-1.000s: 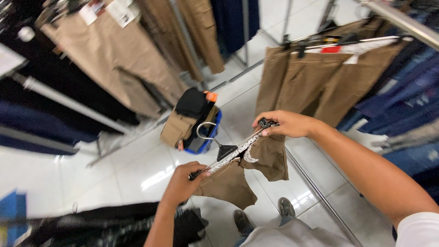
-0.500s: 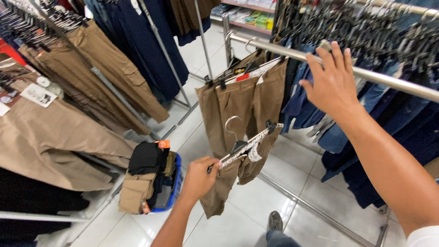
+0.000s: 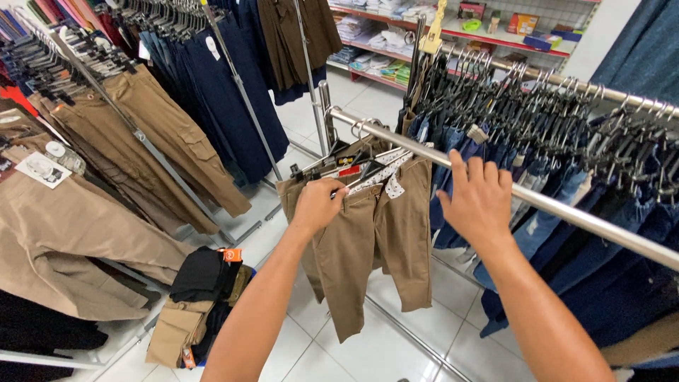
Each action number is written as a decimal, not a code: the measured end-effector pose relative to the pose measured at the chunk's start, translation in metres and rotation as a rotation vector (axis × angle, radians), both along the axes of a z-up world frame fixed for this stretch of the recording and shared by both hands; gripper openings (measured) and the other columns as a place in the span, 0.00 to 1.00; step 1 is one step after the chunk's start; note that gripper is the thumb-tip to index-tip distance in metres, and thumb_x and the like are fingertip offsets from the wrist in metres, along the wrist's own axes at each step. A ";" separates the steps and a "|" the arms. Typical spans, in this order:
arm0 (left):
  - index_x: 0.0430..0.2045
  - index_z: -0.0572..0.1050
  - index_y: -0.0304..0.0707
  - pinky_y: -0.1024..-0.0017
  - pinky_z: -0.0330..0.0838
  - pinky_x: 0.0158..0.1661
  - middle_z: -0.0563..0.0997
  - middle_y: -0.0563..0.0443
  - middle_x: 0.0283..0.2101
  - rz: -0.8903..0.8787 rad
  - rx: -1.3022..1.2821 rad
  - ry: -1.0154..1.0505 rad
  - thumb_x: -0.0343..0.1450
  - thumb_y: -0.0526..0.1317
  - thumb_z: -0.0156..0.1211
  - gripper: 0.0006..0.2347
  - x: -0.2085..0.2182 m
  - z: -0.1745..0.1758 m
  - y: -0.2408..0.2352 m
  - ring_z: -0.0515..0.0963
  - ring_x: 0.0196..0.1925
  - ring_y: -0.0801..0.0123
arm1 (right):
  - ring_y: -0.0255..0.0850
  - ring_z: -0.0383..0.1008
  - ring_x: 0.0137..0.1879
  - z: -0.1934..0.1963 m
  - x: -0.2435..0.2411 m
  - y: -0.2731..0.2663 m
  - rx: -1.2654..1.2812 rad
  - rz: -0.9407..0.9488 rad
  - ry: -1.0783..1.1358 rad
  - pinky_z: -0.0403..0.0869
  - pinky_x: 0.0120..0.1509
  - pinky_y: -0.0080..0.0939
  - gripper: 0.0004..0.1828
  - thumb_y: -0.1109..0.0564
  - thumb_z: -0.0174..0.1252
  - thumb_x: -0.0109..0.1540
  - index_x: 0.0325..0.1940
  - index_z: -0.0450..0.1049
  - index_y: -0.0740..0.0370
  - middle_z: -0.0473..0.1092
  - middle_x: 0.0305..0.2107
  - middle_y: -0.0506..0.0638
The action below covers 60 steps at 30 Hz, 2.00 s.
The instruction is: The person hangs pairs of trousers on a rack using hangers and folds another pair of trousers.
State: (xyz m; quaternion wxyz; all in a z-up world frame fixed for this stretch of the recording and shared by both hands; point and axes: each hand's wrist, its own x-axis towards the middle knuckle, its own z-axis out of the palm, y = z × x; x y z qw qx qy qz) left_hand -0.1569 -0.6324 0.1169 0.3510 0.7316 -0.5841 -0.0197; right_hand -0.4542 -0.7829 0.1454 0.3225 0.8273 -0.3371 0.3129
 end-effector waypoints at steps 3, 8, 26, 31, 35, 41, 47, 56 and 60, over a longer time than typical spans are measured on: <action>0.40 0.85 0.33 0.51 0.82 0.47 0.87 0.38 0.40 0.032 0.074 -0.035 0.77 0.39 0.60 0.09 0.008 -0.024 -0.043 0.87 0.45 0.41 | 0.45 0.72 0.47 0.000 -0.003 -0.007 -0.003 0.003 0.002 0.63 0.55 0.46 0.49 0.31 0.73 0.48 0.70 0.74 0.50 0.72 0.43 0.49; 0.39 0.84 0.38 0.47 0.81 0.49 0.87 0.39 0.41 0.145 0.089 -0.008 0.77 0.41 0.61 0.08 0.018 -0.050 -0.072 0.86 0.48 0.40 | 0.47 0.73 0.48 -0.001 -0.007 -0.017 0.008 0.074 -0.016 0.65 0.55 0.48 0.50 0.32 0.73 0.48 0.71 0.74 0.52 0.72 0.46 0.52; 0.52 0.82 0.49 0.49 0.75 0.58 0.90 0.45 0.43 0.247 -0.066 0.318 0.63 0.44 0.79 0.22 0.034 -0.050 -0.045 0.85 0.55 0.44 | 0.47 0.75 0.51 -0.001 -0.014 -0.025 0.076 0.159 -0.072 0.65 0.58 0.48 0.44 0.29 0.68 0.56 0.70 0.76 0.54 0.74 0.49 0.53; 0.65 0.71 0.40 0.44 0.61 0.73 0.74 0.37 0.70 0.379 -0.007 0.647 0.61 0.43 0.84 0.36 0.037 -0.091 -0.016 0.69 0.74 0.42 | 0.48 0.73 0.51 -0.006 -0.011 -0.027 0.021 0.176 -0.106 0.64 0.58 0.49 0.44 0.29 0.66 0.57 0.70 0.77 0.55 0.73 0.49 0.53; 0.70 0.68 0.31 0.43 0.66 0.71 0.74 0.31 0.70 0.422 0.203 0.803 0.65 0.46 0.81 0.38 0.040 -0.195 -0.006 0.71 0.74 0.41 | 0.51 0.74 0.54 -0.011 -0.008 -0.030 0.015 0.216 -0.137 0.63 0.61 0.51 0.42 0.30 0.67 0.59 0.69 0.79 0.57 0.73 0.53 0.55; 0.77 0.56 0.30 0.44 0.58 0.75 0.63 0.34 0.78 0.638 0.436 0.990 0.71 0.53 0.75 0.44 0.003 -0.273 -0.012 0.61 0.80 0.47 | 0.60 0.72 0.68 -0.032 -0.014 -0.030 0.089 0.457 -0.189 0.59 0.70 0.59 0.29 0.38 0.64 0.66 0.67 0.81 0.52 0.73 0.64 0.60; 0.71 0.66 0.31 0.50 0.71 0.68 0.77 0.35 0.67 0.711 0.240 1.063 0.75 0.52 0.72 0.33 -0.007 -0.402 0.000 0.74 0.72 0.48 | 0.62 0.75 0.66 -0.170 0.008 0.003 0.892 1.057 -0.764 0.65 0.75 0.62 0.12 0.62 0.56 0.67 0.53 0.79 0.64 0.77 0.55 0.63; 0.37 0.76 0.42 0.69 0.69 0.49 0.81 0.54 0.42 0.683 -0.023 1.031 0.79 0.46 0.55 0.09 -0.024 -0.394 0.024 0.77 0.46 0.68 | 0.40 0.83 0.50 -0.424 0.003 0.051 2.260 0.106 -0.398 0.68 0.46 0.38 0.21 0.60 0.58 0.65 0.64 0.77 0.54 0.80 0.40 0.47; 0.73 0.65 0.32 0.49 0.58 0.74 0.68 0.32 0.74 0.599 -0.070 1.261 0.86 0.39 0.43 0.19 -0.037 -0.351 0.038 0.65 0.77 0.46 | 0.50 0.82 0.61 -0.463 0.027 0.041 2.171 0.201 -0.104 0.77 0.65 0.50 0.31 0.50 0.66 0.65 0.73 0.72 0.48 0.79 0.56 0.59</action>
